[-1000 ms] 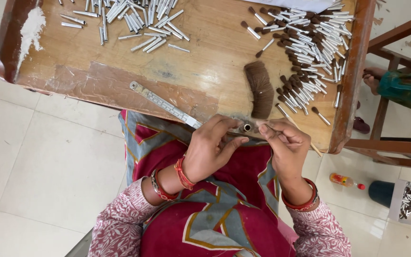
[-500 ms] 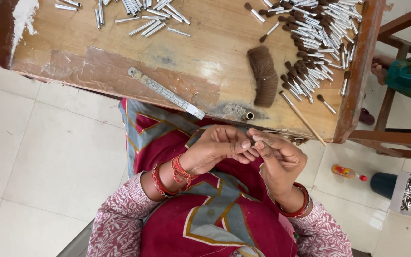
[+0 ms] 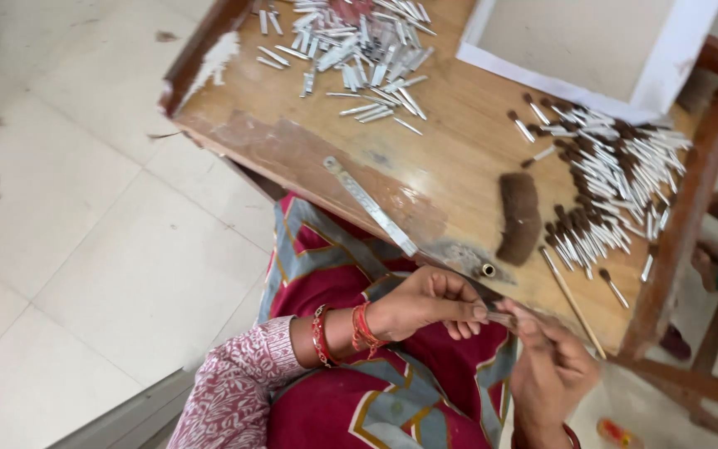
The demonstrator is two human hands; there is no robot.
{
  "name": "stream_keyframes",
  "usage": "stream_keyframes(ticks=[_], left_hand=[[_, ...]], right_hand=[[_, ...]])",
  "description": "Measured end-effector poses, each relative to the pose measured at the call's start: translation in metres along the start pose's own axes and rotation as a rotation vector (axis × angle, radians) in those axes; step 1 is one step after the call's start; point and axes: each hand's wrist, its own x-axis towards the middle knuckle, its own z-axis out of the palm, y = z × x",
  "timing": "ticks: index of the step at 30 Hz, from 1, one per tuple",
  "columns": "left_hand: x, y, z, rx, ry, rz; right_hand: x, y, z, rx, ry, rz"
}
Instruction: Assembling small brushes by manually inserting bristles into metal ferrules using a table-mounted fixture.
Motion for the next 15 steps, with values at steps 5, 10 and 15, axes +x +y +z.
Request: stream_keyframes(ticks=[5,10,15], left_hand=[[-0.001,-0.001,-0.025,0.166,0.022,0.112],[-0.012,0.007,-0.018,0.395,-0.012,0.124],[-0.013,0.001,-0.013,0.456,-0.043,0.116]], right_hand=[[0.003,0.021,-0.033,-0.575,-0.185,0.149],[0.01,0.023,-0.018,-0.886,-0.404,-0.086],[0.071,0.089,-0.12,-0.605,-1.169,-0.153]])
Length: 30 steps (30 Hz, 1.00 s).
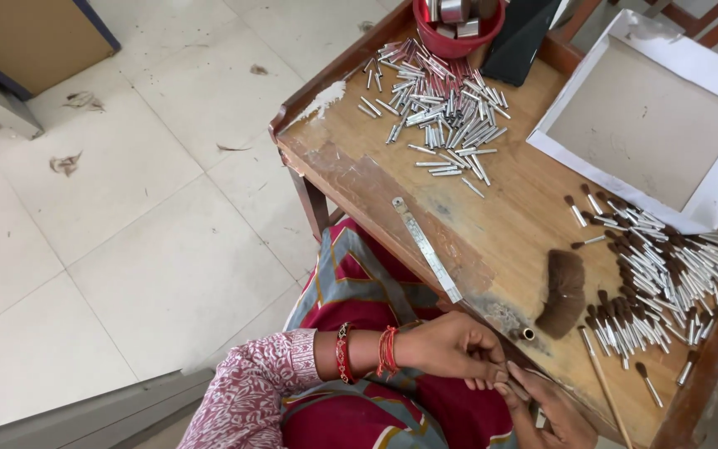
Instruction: Assembling small brushes by manually inserting bristles into metal ferrules using a table-mounted fixture.
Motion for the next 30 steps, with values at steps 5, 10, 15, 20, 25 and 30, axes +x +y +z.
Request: stream_keyframes(ticks=[5,10,15,20,25,30], left_hand=[[-0.004,0.011,-0.002,-0.018,-0.026,-0.013],[-0.002,0.001,-0.007,-0.107,-0.055,-0.054],[-0.002,0.007,-0.011,-0.205,-0.118,-0.154],[0.007,0.018,-0.038,-0.089,-0.058,-0.158],[0.042,0.073,-0.117,0.911,0.446,0.15],[0.085,0.103,-0.197,1.456,0.71,0.252]], right_hand=[[-0.008,0.018,0.001,0.003,-0.085,0.005],[0.028,-0.07,0.032,-0.129,0.254,-0.056],[0.07,-0.155,0.048,-0.445,0.7,0.109],[0.076,-0.164,0.042,-0.425,0.778,0.138],[0.071,-0.163,0.037,-0.399,0.829,0.222],[0.069,-0.163,0.034,-0.392,0.871,0.234]])
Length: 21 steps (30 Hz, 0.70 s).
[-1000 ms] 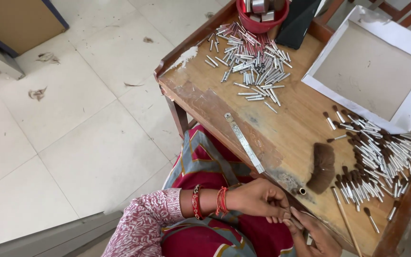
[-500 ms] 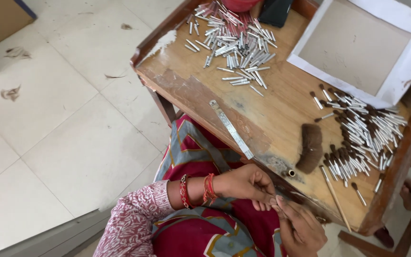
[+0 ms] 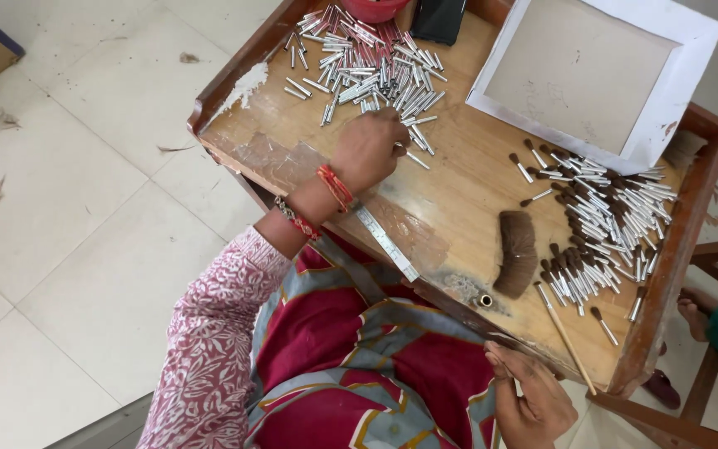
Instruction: Assembling small brushes by manually inserting bristles into metal ferrules using a table-mounted fixture.
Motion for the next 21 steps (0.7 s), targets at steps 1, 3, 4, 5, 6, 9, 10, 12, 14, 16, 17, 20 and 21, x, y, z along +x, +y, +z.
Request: stream_keyframes(ticks=[1,3,4,5,6,9,10,12,14,16,17,20,21], left_hand=[[0.007,-0.004,0.003,-0.001,0.002,0.005],[0.021,-0.013,0.011,-0.039,-0.063,0.178],[0.028,-0.017,0.014,-0.041,-0.061,0.181],[0.036,-0.021,0.016,-0.025,-0.056,0.163],[0.043,-0.025,0.018,-0.01,-0.05,0.144],[0.066,-0.034,0.017,0.036,-0.066,0.054],[0.072,-0.035,0.021,0.035,-0.062,0.054],[0.087,-0.038,0.027,0.034,-0.04,0.12],[0.099,-0.033,0.032,0.029,-0.136,0.032],[0.109,-0.029,0.039,0.021,-0.236,-0.056],[0.112,-0.028,0.043,0.072,-0.281,-0.09],[0.115,-0.03,0.054,0.184,-0.352,-0.138],[0.115,-0.032,0.057,0.244,-0.379,-0.152]], right_hand=[[0.0,0.002,0.0,-0.002,0.004,-0.001],[-0.001,0.006,0.001,-0.024,0.019,0.01],[0.0,0.006,0.0,-0.026,0.022,0.01],[0.002,0.005,-0.001,-0.037,0.009,0.044],[0.003,0.003,-0.001,-0.047,-0.005,0.078],[0.005,0.003,-0.002,-0.087,-0.013,0.087],[0.005,0.002,-0.002,-0.089,-0.013,0.084],[0.005,0.002,-0.001,-0.08,0.004,0.097],[0.007,-0.002,-0.002,-0.08,0.001,0.095],[0.009,-0.003,-0.006,-0.083,-0.004,0.097],[0.01,-0.002,-0.009,-0.093,-0.06,0.095],[0.006,0.003,-0.011,-0.09,-0.096,0.112],[0.003,0.006,-0.011,-0.079,-0.075,0.131]])
